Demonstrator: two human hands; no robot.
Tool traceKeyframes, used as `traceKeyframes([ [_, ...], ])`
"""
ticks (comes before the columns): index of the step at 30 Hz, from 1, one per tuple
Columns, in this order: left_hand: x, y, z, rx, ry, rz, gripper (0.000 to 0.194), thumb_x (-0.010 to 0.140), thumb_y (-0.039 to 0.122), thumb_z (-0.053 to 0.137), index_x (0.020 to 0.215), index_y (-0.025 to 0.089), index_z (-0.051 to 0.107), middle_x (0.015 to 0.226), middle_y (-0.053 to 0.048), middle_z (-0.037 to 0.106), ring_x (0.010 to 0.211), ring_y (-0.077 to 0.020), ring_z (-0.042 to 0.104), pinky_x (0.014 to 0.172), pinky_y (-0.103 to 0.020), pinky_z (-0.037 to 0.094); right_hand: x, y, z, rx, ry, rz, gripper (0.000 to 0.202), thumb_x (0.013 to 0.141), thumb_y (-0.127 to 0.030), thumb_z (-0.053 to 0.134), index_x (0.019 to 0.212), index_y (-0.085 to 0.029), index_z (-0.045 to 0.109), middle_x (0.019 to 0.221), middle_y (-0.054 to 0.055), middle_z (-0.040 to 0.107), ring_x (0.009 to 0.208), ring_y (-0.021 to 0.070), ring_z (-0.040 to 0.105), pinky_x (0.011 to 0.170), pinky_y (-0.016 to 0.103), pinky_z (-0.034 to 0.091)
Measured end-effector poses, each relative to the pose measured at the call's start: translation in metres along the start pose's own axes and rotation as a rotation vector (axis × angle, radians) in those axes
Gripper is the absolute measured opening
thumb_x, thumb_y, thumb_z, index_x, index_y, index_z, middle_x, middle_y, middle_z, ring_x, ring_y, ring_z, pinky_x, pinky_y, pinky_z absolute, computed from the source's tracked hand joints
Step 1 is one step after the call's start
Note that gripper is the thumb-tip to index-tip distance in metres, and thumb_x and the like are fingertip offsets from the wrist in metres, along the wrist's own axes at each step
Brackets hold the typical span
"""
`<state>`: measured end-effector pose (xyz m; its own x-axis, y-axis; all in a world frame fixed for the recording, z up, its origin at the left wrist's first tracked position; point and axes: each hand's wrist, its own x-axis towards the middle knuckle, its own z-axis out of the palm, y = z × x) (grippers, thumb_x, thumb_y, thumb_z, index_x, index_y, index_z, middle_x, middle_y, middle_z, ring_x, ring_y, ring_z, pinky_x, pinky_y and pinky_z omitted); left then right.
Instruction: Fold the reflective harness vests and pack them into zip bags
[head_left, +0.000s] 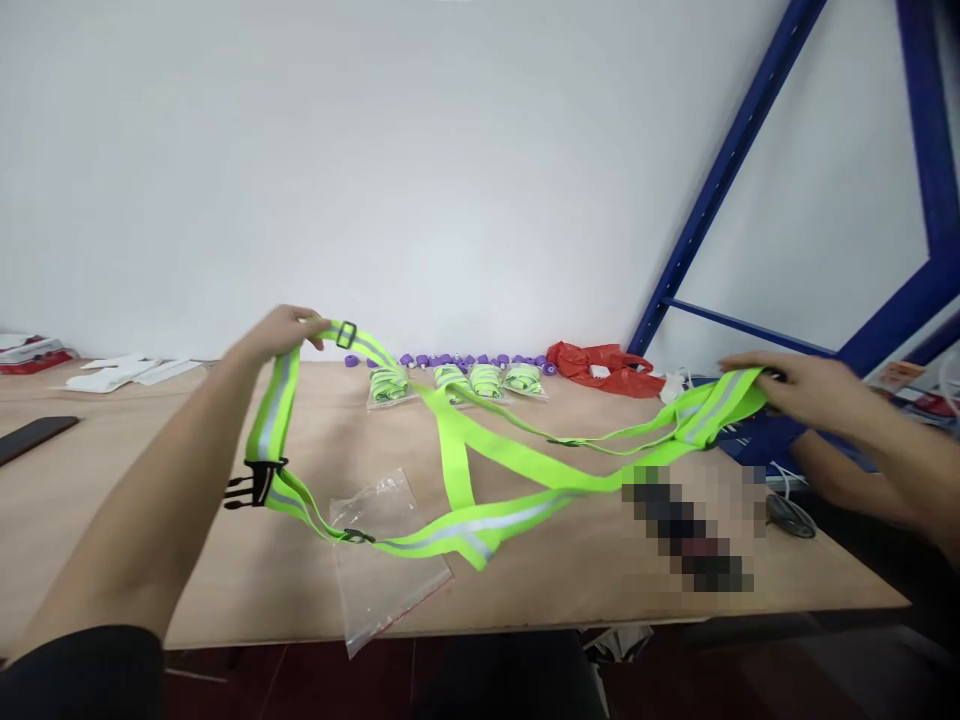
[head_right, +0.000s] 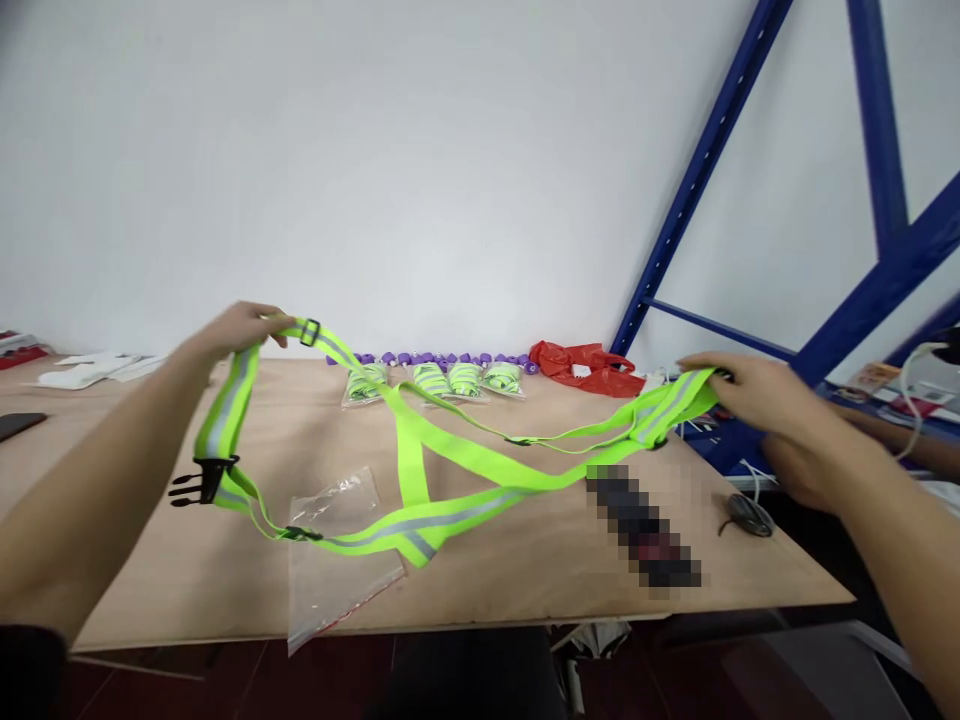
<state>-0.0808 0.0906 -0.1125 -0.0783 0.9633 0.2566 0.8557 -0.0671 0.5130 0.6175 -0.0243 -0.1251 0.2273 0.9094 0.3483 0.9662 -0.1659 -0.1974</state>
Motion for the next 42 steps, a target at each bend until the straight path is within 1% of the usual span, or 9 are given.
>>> traceKeyframes([
  [4, -0.002, -0.004, 0.072, 0.08, -0.105, -0.061, 0.046, 0.084, 0.05, 0.055, 0.099, 0.01, 0.072, 0.081, -0.012, 0.074, 0.062, -0.0203, 0.057, 0.057, -0.029, 0.041, -0.009, -0.007, 0.044, 0.04, -0.047, -0.235, 0.038, 0.077, -0.025, 0.05, 0.102, -0.025, 0.078, 0.092, 0.008, 0.08, 0.067, 0.0261, 0.071, 0.062, 0.035, 0.051],
  [8, -0.029, 0.011, 0.12, 0.151, -0.109, 0.023, 0.041, 0.085, 0.044, 0.057, 0.109, 0.012, 0.068, 0.106, -0.018, 0.071, 0.101, -0.0339, 0.063, 0.081, -0.038, 0.047, -0.032, -0.034, 0.054, 0.189, -0.203, -0.153, 0.042, 0.078, -0.05, 0.064, 0.109, -0.023, 0.072, 0.09, 0.01, 0.079, 0.052, 0.0238, 0.066, 0.056, 0.035, 0.052],
  [14, -0.128, 0.081, 0.179, 0.052, -0.392, 0.569, 0.042, 0.093, 0.057, 0.053, 0.115, 0.025, 0.067, 0.119, -0.004, 0.069, 0.112, -0.0222, 0.062, 0.1, -0.032, 0.043, -0.052, -0.057, 0.057, 0.574, -0.32, -0.087, 0.046, 0.071, -0.062, 0.075, 0.086, -0.019, 0.078, 0.097, 0.01, 0.078, 0.095, 0.0326, 0.07, 0.082, 0.037, 0.055],
  [18, -0.169, 0.11, 0.209, 0.209, -0.608, 0.8, 0.038, 0.086, 0.054, 0.064, 0.106, 0.022, 0.066, 0.105, -0.006, 0.071, 0.099, -0.0256, 0.066, 0.083, -0.036, 0.049, -0.059, -0.049, 0.07, 0.899, -0.489, -0.005, 0.049, 0.068, -0.061, 0.08, 0.094, -0.019, 0.077, 0.103, 0.011, 0.077, 0.101, 0.0321, 0.07, 0.093, 0.04, 0.056],
  [21, -0.165, 0.118, 0.215, 0.329, -0.551, 0.775, 0.009, 0.083, 0.024, 0.063, 0.09, 0.018, 0.065, 0.093, -0.008, 0.069, 0.088, -0.026, 0.066, 0.074, -0.036, 0.049, -0.059, -0.042, 0.067, 0.819, -0.478, -0.097, 0.047, 0.07, -0.06, 0.079, 0.094, -0.019, 0.076, 0.102, 0.011, 0.077, 0.103, 0.0327, 0.07, 0.095, 0.044, 0.054],
  [25, -0.159, 0.115, 0.208, 0.402, -0.371, 0.797, 0.025, 0.088, 0.008, 0.046, 0.105, 0.014, 0.063, 0.113, -0.018, 0.062, 0.106, -0.0329, 0.058, 0.087, -0.047, 0.046, -0.047, -0.035, 0.045, 0.414, -0.216, -0.199, 0.032, 0.079, -0.049, 0.069, 0.091, -0.019, 0.073, 0.099, 0.01, 0.077, 0.095, 0.0299, 0.069, 0.087, 0.04, 0.053],
  [32, -0.209, 0.068, 0.209, 0.298, -0.177, 1.308, 0.034, 0.098, 0.05, 0.049, 0.102, 0.018, 0.061, 0.117, -0.013, 0.062, 0.12, -0.0318, 0.05, 0.112, -0.059, 0.025, -0.029, -0.029, 0.046, 0.113, 0.249, -0.314, 0.015, 0.088, -0.029, 0.053, 0.091, -0.019, 0.063, 0.096, 0.013, 0.069, 0.089, 0.0237, 0.064, 0.084, 0.034, 0.051],
  [36, -0.233, 0.063, 0.201, 0.386, -0.286, 1.222, 0.017, 0.095, 0.023, 0.049, 0.102, 0.017, 0.063, 0.102, -0.01, 0.065, 0.097, -0.0261, 0.059, 0.096, -0.048, 0.041, -0.023, -0.034, 0.067, 0.035, 0.268, -0.398, 0.025, 0.09, -0.02, 0.043, 0.101, -0.017, 0.065, 0.098, 0.015, 0.064, 0.098, 0.0295, 0.06, 0.088, 0.042, 0.05],
  [42, -0.254, 0.072, 0.192, 0.445, -0.477, 0.884, 0.048, 0.091, 0.034, 0.056, 0.134, 0.013, 0.057, 0.132, -0.019, 0.059, 0.108, -0.0344, 0.062, 0.088, -0.047, 0.05, -0.031, -0.086, 0.085, -0.178, 0.159, -0.79, 0.046, 0.078, -0.001, 0.044, 0.115, -0.018, 0.066, 0.118, 0.016, 0.063, 0.108, 0.0316, 0.059, 0.087, 0.046, 0.051],
])
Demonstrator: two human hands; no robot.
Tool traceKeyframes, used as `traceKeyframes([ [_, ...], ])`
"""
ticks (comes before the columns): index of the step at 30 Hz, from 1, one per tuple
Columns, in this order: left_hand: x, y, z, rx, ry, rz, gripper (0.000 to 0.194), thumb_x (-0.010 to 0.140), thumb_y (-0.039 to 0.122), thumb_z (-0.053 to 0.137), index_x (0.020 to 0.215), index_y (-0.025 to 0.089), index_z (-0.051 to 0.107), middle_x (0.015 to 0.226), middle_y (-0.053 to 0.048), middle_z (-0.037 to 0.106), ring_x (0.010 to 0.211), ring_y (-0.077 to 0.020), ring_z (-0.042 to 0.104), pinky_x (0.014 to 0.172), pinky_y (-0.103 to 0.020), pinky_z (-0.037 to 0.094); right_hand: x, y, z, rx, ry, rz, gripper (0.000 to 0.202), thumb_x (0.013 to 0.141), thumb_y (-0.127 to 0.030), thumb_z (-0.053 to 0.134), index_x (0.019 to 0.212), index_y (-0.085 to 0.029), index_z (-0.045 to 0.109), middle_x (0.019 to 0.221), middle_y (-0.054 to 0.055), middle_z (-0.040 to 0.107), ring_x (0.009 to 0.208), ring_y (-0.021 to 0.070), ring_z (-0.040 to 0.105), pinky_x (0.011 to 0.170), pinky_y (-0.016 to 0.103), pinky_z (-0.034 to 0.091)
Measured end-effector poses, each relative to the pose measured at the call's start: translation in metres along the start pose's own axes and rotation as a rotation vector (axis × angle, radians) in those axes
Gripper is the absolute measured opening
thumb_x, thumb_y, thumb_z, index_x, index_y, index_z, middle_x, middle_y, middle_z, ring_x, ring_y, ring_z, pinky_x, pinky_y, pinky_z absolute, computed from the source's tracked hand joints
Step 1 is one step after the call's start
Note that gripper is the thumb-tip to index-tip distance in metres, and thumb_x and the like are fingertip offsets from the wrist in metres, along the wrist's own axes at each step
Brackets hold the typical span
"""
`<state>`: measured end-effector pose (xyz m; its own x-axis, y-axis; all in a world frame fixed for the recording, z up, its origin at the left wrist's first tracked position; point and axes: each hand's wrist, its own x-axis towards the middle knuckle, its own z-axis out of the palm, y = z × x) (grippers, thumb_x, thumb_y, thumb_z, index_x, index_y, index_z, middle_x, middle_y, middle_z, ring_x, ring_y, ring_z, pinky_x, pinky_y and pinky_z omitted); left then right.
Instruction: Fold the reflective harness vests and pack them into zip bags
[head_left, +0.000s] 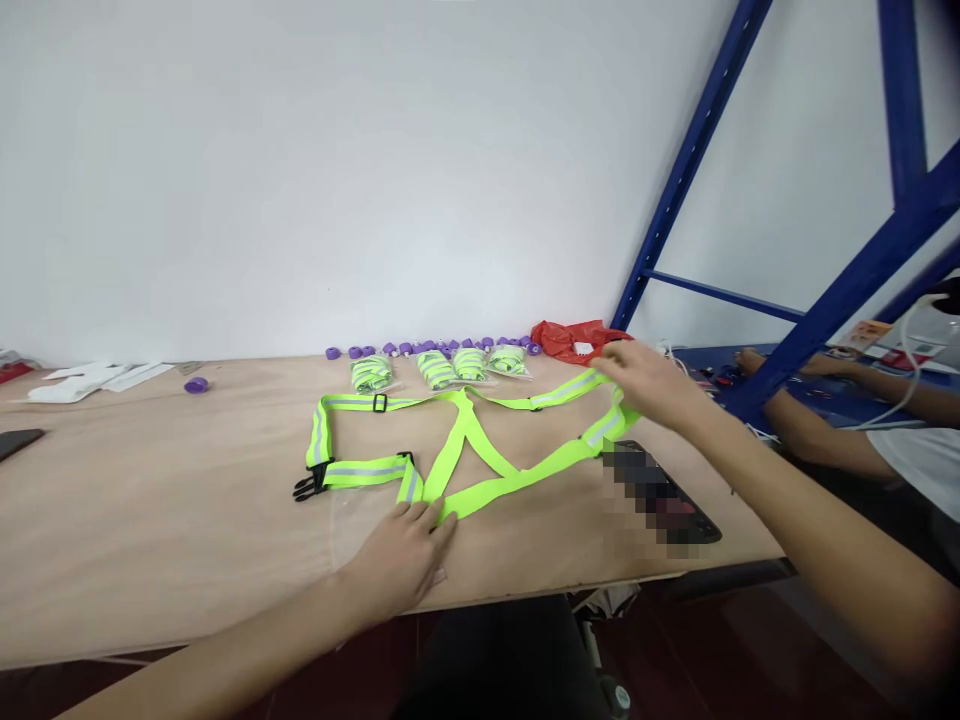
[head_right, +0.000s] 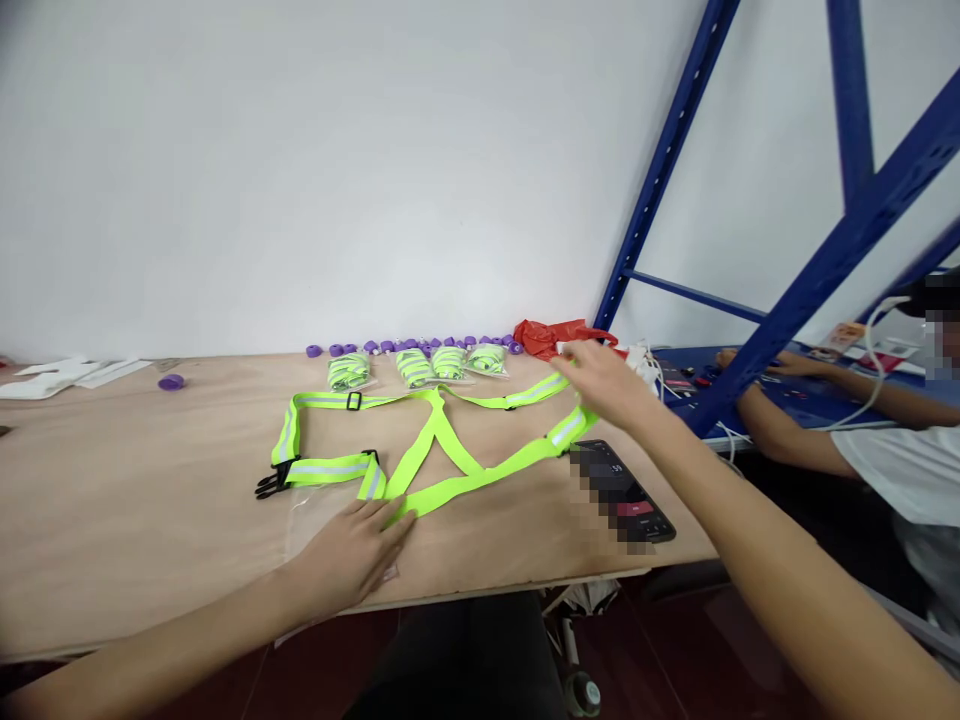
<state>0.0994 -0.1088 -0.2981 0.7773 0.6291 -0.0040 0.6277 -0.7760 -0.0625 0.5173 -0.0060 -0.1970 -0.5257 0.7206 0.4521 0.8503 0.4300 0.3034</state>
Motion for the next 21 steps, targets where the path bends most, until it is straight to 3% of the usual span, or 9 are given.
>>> traceKeyframes([
  [2, 0.001, -0.002, -0.002, -0.172, 0.049, -0.045, 0.045, 0.096, 0.03, 0.048, 0.139, 0.018, 0.054, 0.141, -0.015, 0.056, 0.116, -0.0306, 0.061, 0.094, -0.043, 0.051, 0.008, -0.043, 0.009, 0.015, -0.037, -0.174, 0.044, 0.085, -0.001, 0.043, 0.119, -0.021, 0.064, 0.124, 0.015, 0.063, 0.109, 0.0289, 0.059, 0.089, 0.044, 0.051],
  [5, 0.006, -0.015, -0.007, -0.378, 0.142, -0.142, 0.042, 0.096, 0.018, 0.041, 0.134, 0.021, 0.059, 0.141, -0.01, 0.057, 0.122, -0.024, 0.06, 0.101, -0.037, 0.051, 0.01, -0.118, 0.028, 0.053, -0.109, -0.484, 0.033, 0.094, -0.005, 0.043, 0.114, -0.021, 0.064, 0.108, 0.012, 0.069, 0.096, 0.0249, 0.063, 0.082, 0.039, 0.053],
  [7, 0.009, -0.027, -0.014, -0.383, 0.152, -0.203, 0.048, 0.089, 0.009, 0.042, 0.132, 0.018, 0.06, 0.142, -0.011, 0.056, 0.125, -0.0233, 0.057, 0.103, -0.036, 0.05, 0.004, -0.156, 0.04, 0.092, -0.115, -0.555, 0.026, 0.095, -0.006, 0.046, 0.11, -0.019, 0.064, 0.105, 0.012, 0.069, 0.091, 0.0238, 0.064, 0.074, 0.036, 0.053],
  [9, 0.01, -0.041, -0.023, -0.271, 0.103, -0.229, 0.053, 0.083, 0.005, 0.045, 0.133, 0.017, 0.06, 0.147, -0.012, 0.05, 0.13, -0.0281, 0.052, 0.107, -0.043, 0.046, -0.005, -0.179, 0.048, 0.185, -0.115, -0.512, 0.022, 0.094, -0.007, 0.051, 0.11, -0.017, 0.063, 0.108, 0.012, 0.068, 0.094, 0.0239, 0.065, 0.075, 0.035, 0.054],
  [11, 0.009, -0.058, -0.033, -0.143, 0.025, -0.226, 0.06, 0.08, 0.006, 0.049, 0.138, 0.02, 0.056, 0.155, -0.012, 0.042, 0.139, -0.0358, 0.041, 0.112, -0.056, 0.036, -0.015, -0.187, 0.053, 0.341, -0.129, -0.383, 0.025, 0.091, -0.013, 0.06, 0.116, -0.017, 0.061, 0.119, 0.014, 0.066, 0.103, 0.0257, 0.065, 0.081, 0.036, 0.056],
  [13, 0.008, -0.075, -0.041, -0.124, -0.055, -0.217, 0.062, 0.081, 0.011, 0.053, 0.142, 0.023, 0.051, 0.156, -0.011, 0.041, 0.143, -0.0383, 0.035, 0.114, -0.062, 0.026, -0.026, -0.186, 0.055, 0.525, -0.135, -0.235, 0.041, 0.087, -0.023, 0.069, 0.125, -0.018, 0.057, 0.13, 0.015, 0.062, 0.114, 0.0276, 0.063, 0.088, 0.038, 0.057],
  [15, 0.009, -0.092, -0.044, -0.25, -0.137, -0.24, 0.062, 0.083, 0.02, 0.056, 0.145, 0.021, 0.047, 0.148, -0.012, 0.051, 0.136, -0.0351, 0.045, 0.113, -0.056, 0.03, -0.036, -0.182, 0.058, 0.677, -0.114, -0.131, 0.046, 0.087, -0.029, 0.071, 0.13, -0.02, 0.057, 0.134, 0.014, 0.061, 0.12, 0.0274, 0.061, 0.095, 0.039, 0.056],
  [18, 0.014, -0.109, -0.04, -0.449, -0.226, -0.293, 0.061, 0.084, 0.034, 0.058, 0.141, 0.015, 0.05, 0.117, -0.011, 0.068, 0.105, -0.0275, 0.063, 0.09, -0.036, 0.046, -0.046, -0.177, 0.065, 0.791, -0.059, -0.069, 0.032, 0.091, -0.023, 0.061, 0.123, -0.022, 0.065, 0.127, 0.012, 0.067, 0.118, 0.0261, 0.064, 0.101, 0.042, 0.054],
  [21, 0.017, -0.116, -0.03, -0.498, -0.246, -0.276, 0.043, 0.081, 0.04, 0.061, 0.117, 0.016, 0.062, 0.095, -0.004, 0.068, 0.084, -0.0209, 0.063, 0.068, -0.026, 0.042, -0.05, -0.177, 0.073, 0.844, -0.019, -0.056, 0.031, 0.091, -0.017, 0.057, 0.119, -0.022, 0.07, 0.123, 0.011, 0.071, 0.116, 0.0256, 0.066, 0.102, 0.044, 0.054],
])
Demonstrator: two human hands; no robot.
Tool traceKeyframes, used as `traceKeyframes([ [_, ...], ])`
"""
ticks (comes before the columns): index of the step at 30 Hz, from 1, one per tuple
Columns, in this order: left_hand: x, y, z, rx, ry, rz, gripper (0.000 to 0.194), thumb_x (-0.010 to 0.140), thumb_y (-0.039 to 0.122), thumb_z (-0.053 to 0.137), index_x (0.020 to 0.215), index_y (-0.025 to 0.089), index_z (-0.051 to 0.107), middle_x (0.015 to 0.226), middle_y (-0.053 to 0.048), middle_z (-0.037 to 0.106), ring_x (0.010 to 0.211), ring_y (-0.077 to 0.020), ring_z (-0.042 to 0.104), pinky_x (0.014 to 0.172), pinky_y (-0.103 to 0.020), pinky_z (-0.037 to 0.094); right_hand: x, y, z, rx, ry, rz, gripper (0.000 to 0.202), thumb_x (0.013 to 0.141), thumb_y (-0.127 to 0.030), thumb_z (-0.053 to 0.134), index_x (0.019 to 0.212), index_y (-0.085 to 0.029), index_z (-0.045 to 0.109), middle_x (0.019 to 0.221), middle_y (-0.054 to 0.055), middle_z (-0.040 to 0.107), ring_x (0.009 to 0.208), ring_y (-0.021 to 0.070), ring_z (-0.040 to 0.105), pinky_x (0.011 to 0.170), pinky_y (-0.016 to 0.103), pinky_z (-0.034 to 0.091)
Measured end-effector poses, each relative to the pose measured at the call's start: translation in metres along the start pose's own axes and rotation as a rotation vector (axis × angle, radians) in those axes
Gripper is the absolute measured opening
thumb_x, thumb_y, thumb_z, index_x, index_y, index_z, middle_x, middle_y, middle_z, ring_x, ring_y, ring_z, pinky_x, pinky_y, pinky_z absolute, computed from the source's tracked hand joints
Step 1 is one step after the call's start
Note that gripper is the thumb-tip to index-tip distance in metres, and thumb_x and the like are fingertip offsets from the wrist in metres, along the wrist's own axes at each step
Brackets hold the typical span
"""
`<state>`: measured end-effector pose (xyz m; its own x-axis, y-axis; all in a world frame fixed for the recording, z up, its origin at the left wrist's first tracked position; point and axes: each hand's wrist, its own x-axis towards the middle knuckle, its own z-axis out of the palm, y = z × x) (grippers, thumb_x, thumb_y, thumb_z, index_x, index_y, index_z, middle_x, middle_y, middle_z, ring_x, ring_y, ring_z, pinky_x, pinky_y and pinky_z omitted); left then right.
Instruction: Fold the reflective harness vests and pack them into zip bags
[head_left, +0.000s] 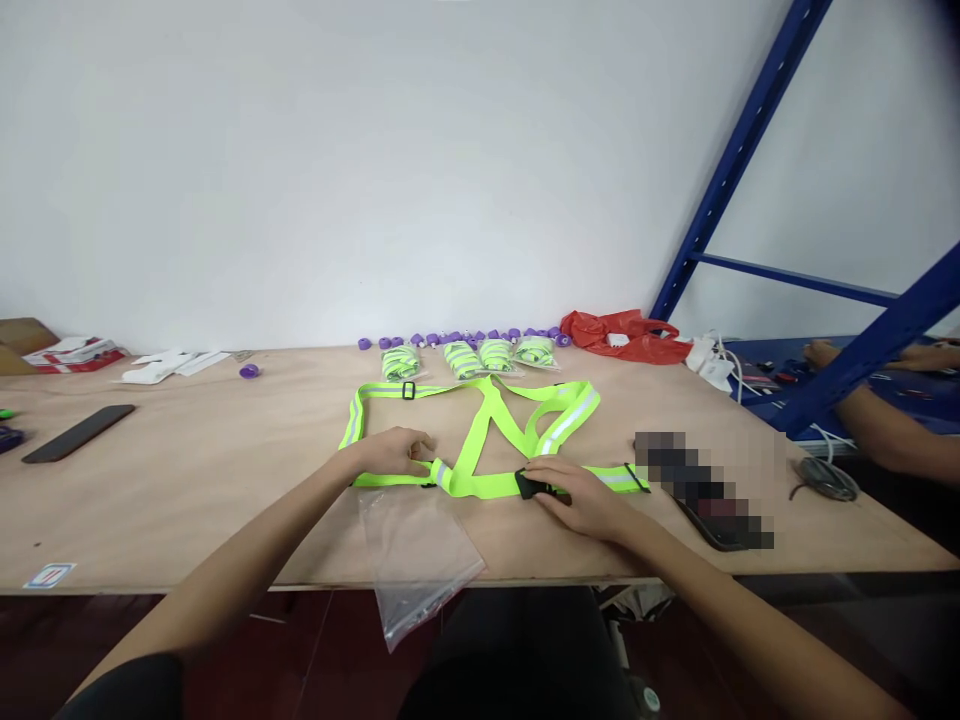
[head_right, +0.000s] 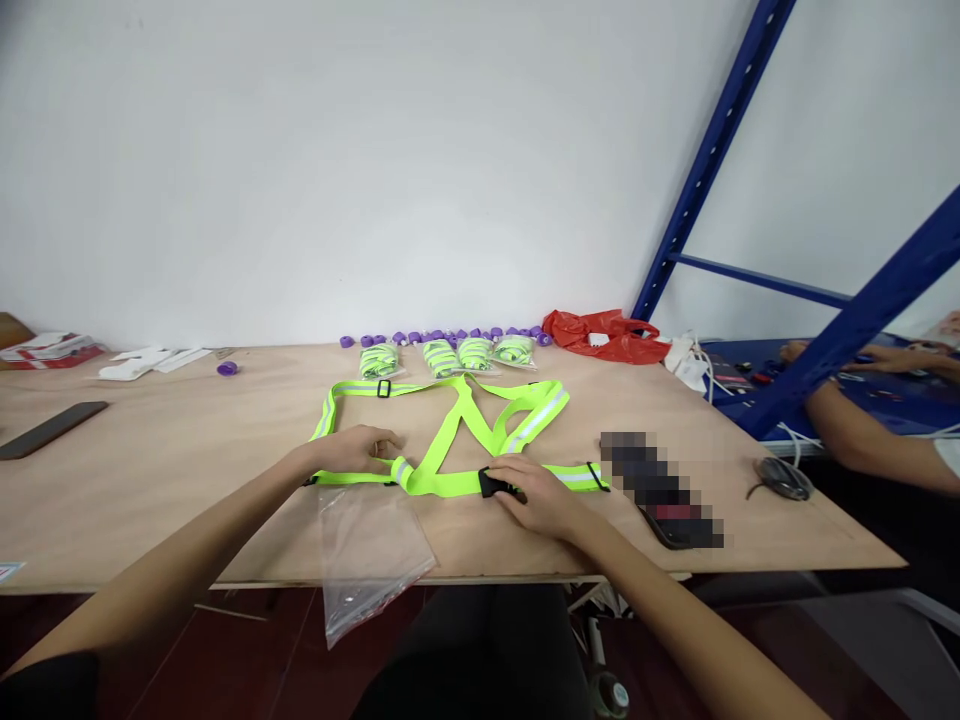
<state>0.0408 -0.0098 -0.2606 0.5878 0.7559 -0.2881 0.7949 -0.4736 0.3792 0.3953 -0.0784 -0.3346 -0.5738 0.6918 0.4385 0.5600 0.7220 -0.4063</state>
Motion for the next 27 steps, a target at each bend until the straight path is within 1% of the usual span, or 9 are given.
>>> traceKeyframes([
  [3, 0.0, -0.003, 0.003, 0.001, -0.008, 0.035, 0.03, 0.074, 0.042, 0.068, 0.09, 0.018, 0.06, 0.082, 0.0, 0.062, 0.073, -0.0164, 0.056, 0.059, -0.024, 0.036, -0.001, 0.004, 0.004, 0.039, 0.031, 0.013, 0.03, 0.091, -0.019, 0.059, 0.117, -0.023, 0.072, 0.121, 0.011, 0.072, 0.115, 0.0253, 0.067, 0.102, 0.044, 0.055],
  [6, -0.006, -0.001, -0.004, 0.04, 0.073, 0.028, 0.021, 0.076, 0.034, 0.065, 0.083, 0.018, 0.054, 0.078, 0.0, 0.058, 0.07, -0.0159, 0.052, 0.058, -0.025, 0.033, -0.001, 0.006, 0.005, 0.061, 0.041, 0.035, 0.028, 0.091, -0.02, 0.061, 0.116, -0.024, 0.073, 0.121, 0.01, 0.072, 0.114, 0.0247, 0.068, 0.1, 0.043, 0.056],
  [10, -0.019, 0.0, -0.008, 0.218, 0.396, -0.009, 0.004, 0.085, 0.02, 0.052, 0.085, 0.017, 0.053, 0.1, -0.009, 0.06, 0.089, -0.0224, 0.054, 0.073, -0.031, 0.037, -0.001, 0.011, 0.007, 0.06, 0.055, 0.07, 0.027, 0.091, -0.023, 0.062, 0.116, -0.025, 0.073, 0.12, 0.009, 0.073, 0.113, 0.025, 0.068, 0.099, 0.043, 0.057],
  [13, -0.032, -0.008, 0.01, 0.48, 0.589, 0.042, 0.01, 0.09, 0.015, 0.049, 0.089, 0.016, 0.059, 0.108, -0.012, 0.061, 0.092, -0.0238, 0.055, 0.079, -0.035, 0.039, -0.002, 0.015, 0.009, 0.044, 0.068, 0.091, 0.028, 0.091, -0.025, 0.063, 0.117, -0.025, 0.073, 0.121, 0.009, 0.073, 0.115, 0.0255, 0.068, 0.1, 0.044, 0.057],
  [18, -0.063, -0.012, 0.049, 0.47, 0.46, 0.121, 0.025, 0.099, 0.037, 0.051, 0.09, 0.018, 0.065, 0.1, -0.008, 0.063, 0.091, -0.0222, 0.059, 0.08, -0.035, 0.044, -0.004, 0.019, 0.013, 0.039, 0.089, 0.099, 0.025, 0.091, -0.026, 0.063, 0.114, -0.026, 0.074, 0.12, 0.008, 0.073, 0.115, 0.0258, 0.068, 0.099, 0.044, 0.057],
  [22, -0.094, 0.023, 0.076, 0.383, 0.476, 0.005, 0.038, 0.103, 0.044, 0.039, 0.105, 0.019, 0.067, 0.114, -0.011, 0.066, 0.104, -0.0261, 0.061, 0.091, -0.042, 0.046, -0.004, 0.017, 0.011, 0.032, 0.092, 0.111, 0.027, 0.092, -0.027, 0.062, 0.117, -0.026, 0.073, 0.121, 0.007, 0.073, 0.116, 0.0261, 0.067, 0.1, 0.045, 0.057],
  [23, -0.101, 0.033, 0.084, 0.366, 0.417, 0.026, 0.042, 0.1, 0.051, 0.043, 0.12, 0.021, 0.064, 0.127, -0.012, 0.063, 0.114, -0.0286, 0.059, 0.097, -0.046, 0.045, -0.004, 0.017, 0.011, 0.03, 0.091, 0.113, 0.027, 0.092, -0.027, 0.062, 0.117, -0.026, 0.072, 0.121, 0.007, 0.073, 0.116, 0.0263, 0.067, 0.1, 0.045, 0.057],
  [25, -0.115, 0.048, 0.102, 0.385, 0.309, 0.12, 0.078, 0.085, 0.069, 0.059, 0.147, 0.022, 0.047, 0.151, -0.015, 0.046, 0.135, -0.0383, 0.045, 0.111, -0.058, 0.035, -0.003, 0.015, 0.01, 0.027, 0.086, 0.111, 0.028, 0.092, -0.026, 0.062, 0.118, -0.026, 0.072, 0.122, 0.007, 0.073, 0.116, 0.0265, 0.067, 0.1, 0.045, 0.056],
  [27, -0.129, 0.054, 0.113, 0.402, 0.253, 0.159, 0.091, 0.08, 0.061, 0.069, 0.155, 0.023, 0.036, 0.16, -0.015, 0.033, 0.144, -0.0426, 0.033, 0.116, -0.065, 0.025, -0.003, 0.014, 0.009, 0.023, 0.082, 0.112, 0.027, 0.093, -0.026, 0.061, 0.118, -0.025, 0.072, 0.121, 0.008, 0.073, 0.116, 0.0266, 0.067, 0.1, 0.045, 0.057],
])
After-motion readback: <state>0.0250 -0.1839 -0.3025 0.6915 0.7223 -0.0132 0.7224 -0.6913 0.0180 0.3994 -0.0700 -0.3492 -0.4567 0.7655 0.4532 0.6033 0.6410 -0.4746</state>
